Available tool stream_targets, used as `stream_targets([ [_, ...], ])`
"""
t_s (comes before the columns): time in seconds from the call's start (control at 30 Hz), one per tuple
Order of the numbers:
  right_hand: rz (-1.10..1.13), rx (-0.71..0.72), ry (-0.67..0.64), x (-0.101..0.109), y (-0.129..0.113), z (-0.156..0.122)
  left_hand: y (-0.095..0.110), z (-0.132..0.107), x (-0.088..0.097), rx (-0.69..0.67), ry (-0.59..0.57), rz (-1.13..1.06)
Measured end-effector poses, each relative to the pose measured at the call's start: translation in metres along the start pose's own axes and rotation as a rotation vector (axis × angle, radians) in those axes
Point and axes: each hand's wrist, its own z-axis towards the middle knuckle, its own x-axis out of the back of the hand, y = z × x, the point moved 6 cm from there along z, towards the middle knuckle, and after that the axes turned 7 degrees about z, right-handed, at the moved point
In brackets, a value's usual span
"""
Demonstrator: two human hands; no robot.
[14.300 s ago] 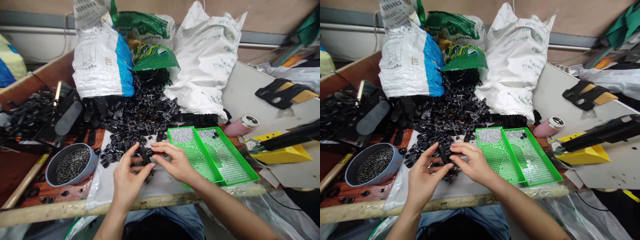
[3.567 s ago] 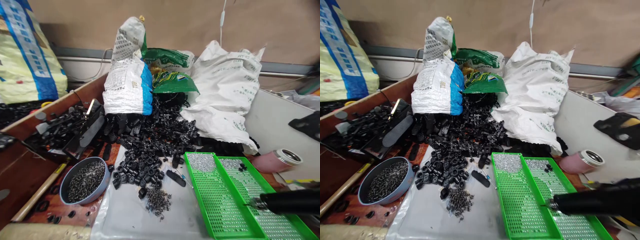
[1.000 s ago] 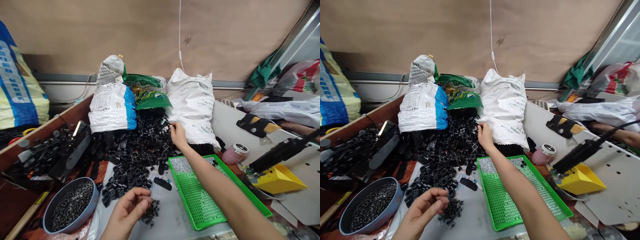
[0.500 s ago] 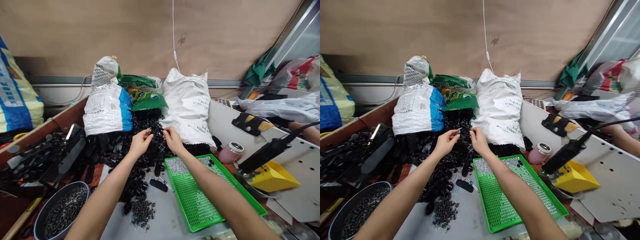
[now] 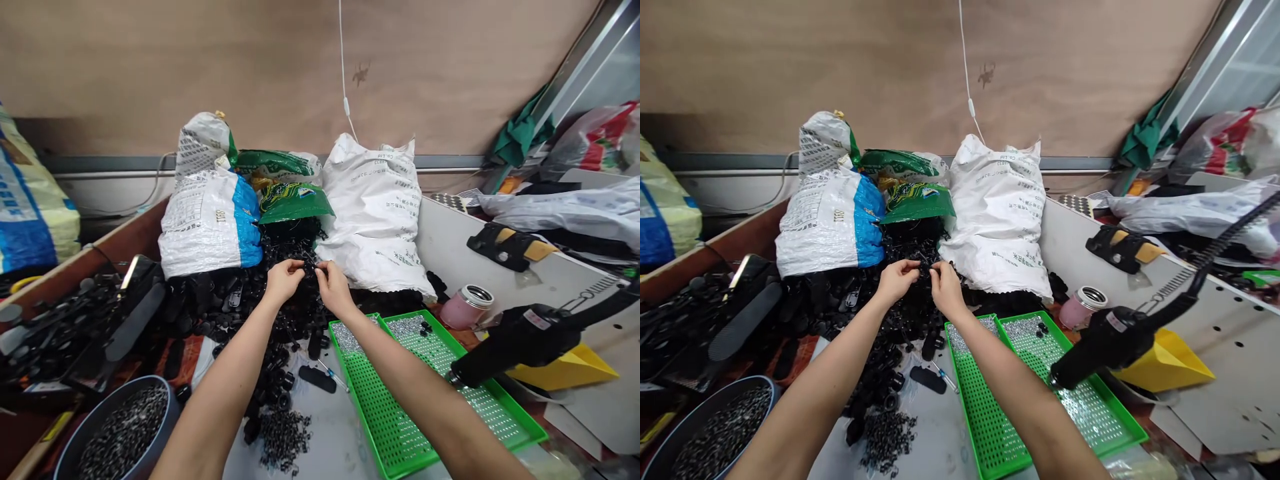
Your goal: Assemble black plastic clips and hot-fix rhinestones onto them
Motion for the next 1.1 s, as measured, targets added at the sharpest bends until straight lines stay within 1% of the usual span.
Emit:
stream_targets([
  [0.13,-0.072,0.012,0.036,-0.002,-0.002,0.001,0.01,-0.008,0.006,-0.084,0.045,0.121],
  [0.27,-0.123,0.043,0.045,-0.003,-0.006,-0.001,0.02,-0.021,0.005,-0.177,0.082,0.199],
  [0.43,-0.143,0.113,-0.007,-0.001,-0.016,-0.007,0.025,-0.03,0.005,-0.235,0.121,0.249],
  [0.6,-0.156,0.112,-0.051,0.006,-0.022,-0.002,0.03,-0.04,0.003,-0.297,0.115,0.285],
  [0.77,-0.104,0.123,-0.117,0.009,-0.03,0.0,0.028,-0.049,0.005,-0.266,0.131,0.302],
  [0.9,-0.039,0.034,-0.096,0.014,-0.026,0.003,0.022,-0.058,-0.002,-0.237,0.076,0.246],
  [1.0,0.038,-0.011,-0.122,0.015,-0.028,0.007,0.009,-0.059,-0.004,-0.139,0.067,0.163],
  [1.1,0.113,-0.017,-0.144,0.02,-0.038,0.007,-0.003,-0.056,0.005,-0.014,0.062,0.026],
])
